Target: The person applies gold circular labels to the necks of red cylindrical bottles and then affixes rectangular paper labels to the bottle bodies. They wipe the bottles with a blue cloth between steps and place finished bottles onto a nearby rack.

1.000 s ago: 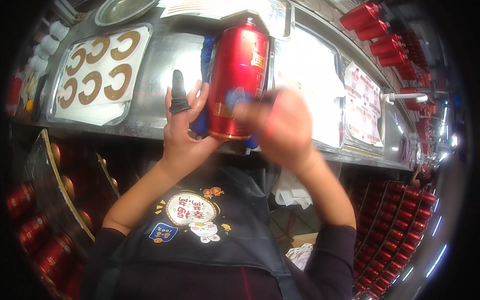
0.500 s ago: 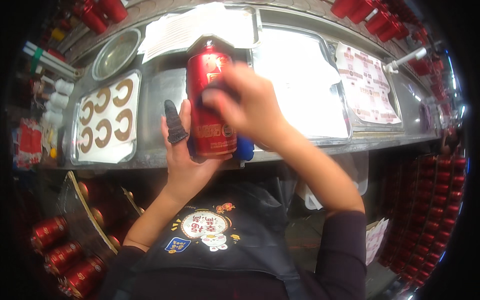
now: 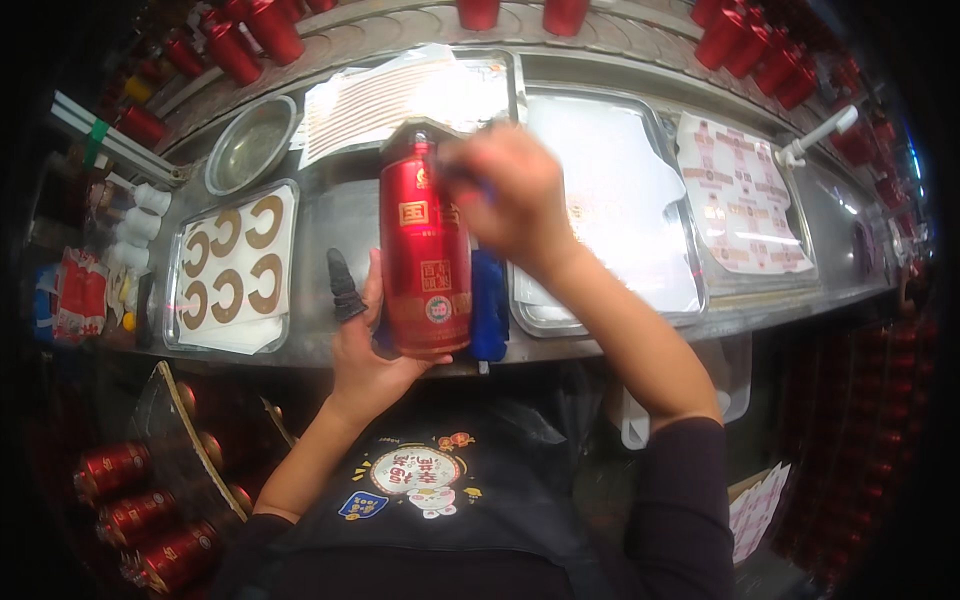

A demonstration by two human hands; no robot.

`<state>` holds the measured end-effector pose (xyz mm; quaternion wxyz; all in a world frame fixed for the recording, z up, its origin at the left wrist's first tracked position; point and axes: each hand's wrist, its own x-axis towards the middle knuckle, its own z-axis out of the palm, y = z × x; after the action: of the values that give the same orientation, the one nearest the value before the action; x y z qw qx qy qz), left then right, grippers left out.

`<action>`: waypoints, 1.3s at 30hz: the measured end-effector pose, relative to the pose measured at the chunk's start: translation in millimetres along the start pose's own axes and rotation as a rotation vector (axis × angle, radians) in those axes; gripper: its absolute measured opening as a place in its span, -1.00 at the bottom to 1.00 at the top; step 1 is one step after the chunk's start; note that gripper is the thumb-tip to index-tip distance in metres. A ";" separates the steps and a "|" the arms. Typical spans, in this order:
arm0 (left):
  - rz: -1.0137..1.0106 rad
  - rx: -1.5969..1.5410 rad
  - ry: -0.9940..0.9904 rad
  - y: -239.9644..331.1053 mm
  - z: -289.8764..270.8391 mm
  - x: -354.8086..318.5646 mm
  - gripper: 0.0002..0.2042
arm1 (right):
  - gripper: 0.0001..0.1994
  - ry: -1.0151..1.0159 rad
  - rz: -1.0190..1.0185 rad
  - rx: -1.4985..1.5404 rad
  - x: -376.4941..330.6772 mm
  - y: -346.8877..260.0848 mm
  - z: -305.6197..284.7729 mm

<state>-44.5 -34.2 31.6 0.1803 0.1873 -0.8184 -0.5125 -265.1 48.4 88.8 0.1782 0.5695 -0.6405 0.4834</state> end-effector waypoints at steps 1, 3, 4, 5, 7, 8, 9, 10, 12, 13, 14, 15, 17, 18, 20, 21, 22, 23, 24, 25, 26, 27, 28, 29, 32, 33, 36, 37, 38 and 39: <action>0.003 0.021 -0.008 -2.0 -1.6 -0.2 0.20 | -0.77 -0.036 -0.204 -0.168 -14.2 -11.8 -4.3; 0.048 0.116 -0.065 -7.4 -6.1 1.8 0.18 | -0.72 -0.110 -0.264 0.056 -24.8 -39.4 -12.2; 0.048 0.149 -0.075 -8.9 -7.5 -0.4 0.18 | -0.73 -0.228 -0.140 0.173 -21.6 -48.5 -16.8; 0.152 0.211 -0.036 -10.0 -7.9 -0.6 0.16 | -0.76 -0.179 -0.034 0.199 -22.2 -49.6 -13.0; 0.075 0.005 -0.055 -11.1 -7.5 -1.1 0.16 | -0.80 -0.038 0.323 0.203 -13.1 -33.6 -0.7; 0.092 0.106 -0.037 -11.5 -8.0 -1.3 0.16 | -0.77 0.014 0.294 0.080 -4.1 -17.5 0.0; 0.108 0.161 -0.046 -11.8 -7.4 -1.6 0.16 | -0.75 0.005 0.116 0.001 -10.3 -10.5 -0.6; 0.143 0.255 -0.059 -12.0 -7.7 -1.2 0.16 | -0.73 -0.025 -0.032 -0.083 -19.2 -10.8 -2.4; 0.144 0.305 -0.044 -12.7 -9.2 -0.1 0.13 | -0.67 -0.019 -0.281 -0.026 -35.6 -26.4 -7.4; 0.080 0.158 -0.067 -13.8 -11.4 2.5 0.11 | -0.65 -0.075 -0.366 0.099 -45.1 -41.5 -12.4; 0.024 -0.010 -0.070 -14.2 -10.9 4.9 0.09 | -0.70 -0.171 -0.244 0.156 -42.2 -47.7 -15.1; -0.015 -0.028 -0.120 -13.8 -12.5 6.4 0.06 | -0.74 -0.222 -0.164 0.231 -41.5 -60.5 -20.1; -0.060 0.220 -0.203 -10.9 -14.9 10.3 0.00 | -0.82 -0.201 0.437 0.270 -22.2 -49.3 -13.4; -0.028 0.280 -0.196 -8.8 -15.0 12.5 0.02 | -0.82 -0.028 0.381 0.266 -11.6 -35.8 -6.5; 0.063 0.336 -0.106 -3.4 -13.7 12.0 0.05 | -0.84 0.072 0.209 0.082 -6.3 -25.1 -4.3; 0.118 0.329 -0.024 -0.8 -11.8 10.1 0.06 | -0.84 -0.023 0.008 -0.070 -17.6 -25.9 -8.5; 0.171 0.319 0.055 1.2 -9.5 7.4 0.07 | -0.80 -0.024 -0.134 -0.017 -39.4 -34.4 -11.5; 0.153 0.226 0.050 2.0 -7.2 6.3 0.07 | -0.75 0.002 -0.278 0.032 -59.4 -44.6 -13.3; 0.138 0.127 0.052 1.6 -3.6 5.3 0.07 | -0.73 -0.078 -0.260 0.089 -75.5 -56.2 -17.8; 0.152 0.048 0.024 0.2 -1.5 4.7 0.04 | -0.70 -0.114 -0.309 0.165 -88.1 -60.2 -21.7; 0.117 0.024 0.015 -2.1 -1.2 5.3 0.01 | -0.72 -0.188 -0.179 0.159 -95.8 -52.7 -26.4; 0.186 0.118 0.012 -4.1 -1.0 5.4 -0.01 | -0.74 -0.159 0.101 0.222 -103.6 -45.7 -23.0; 0.224 0.149 0.001 -6.8 -2.8 6.4 -0.04 | -0.70 -0.089 0.139 0.162 -107.9 -43.9 -24.4; 0.245 0.189 0.000 -8.8 -3.9 5.5 -0.05 | -0.67 -0.055 0.125 0.097 -111.6 -47.2 -23.9; 0.171 0.269 -0.078 -15.7 -8.7 5.6 -0.06 | -0.58 -0.094 -0.158 0.028 -103.0 -56.5 -23.7; 0.220 0.255 0.003 -17.5 -6.4 6.9 -0.30 | -0.56 -0.107 -0.247 0.157 -102.0 -63.0 -25.7; 0.206 0.116 0.026 -17.4 1.3 3.2 -0.18 | -0.79 -0.115 0.327 0.270 -104.8 -71.4 -29.9; 0.214 0.139 0.044 -16.1 2.8 1.9 -0.17 | -0.81 -0.137 0.584 0.284 -106.3 -68.1 -29.8; 0.255 0.182 0.067 -13.5 4.8 -0.1 -0.16 | -0.80 -0.100 0.698 0.334 -108.9 -63.6 -29.2; 0.290 0.268 0.096 -11.1 4.5 -2.6 -0.17 | -0.80 0.023 0.683 0.300 -111.4 -59.3 -28.2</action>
<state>-43.1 -34.0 19.4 0.2644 0.1142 -0.8881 -0.3583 -188.6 140.5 39.9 -0.0713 0.3373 -0.7136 0.6099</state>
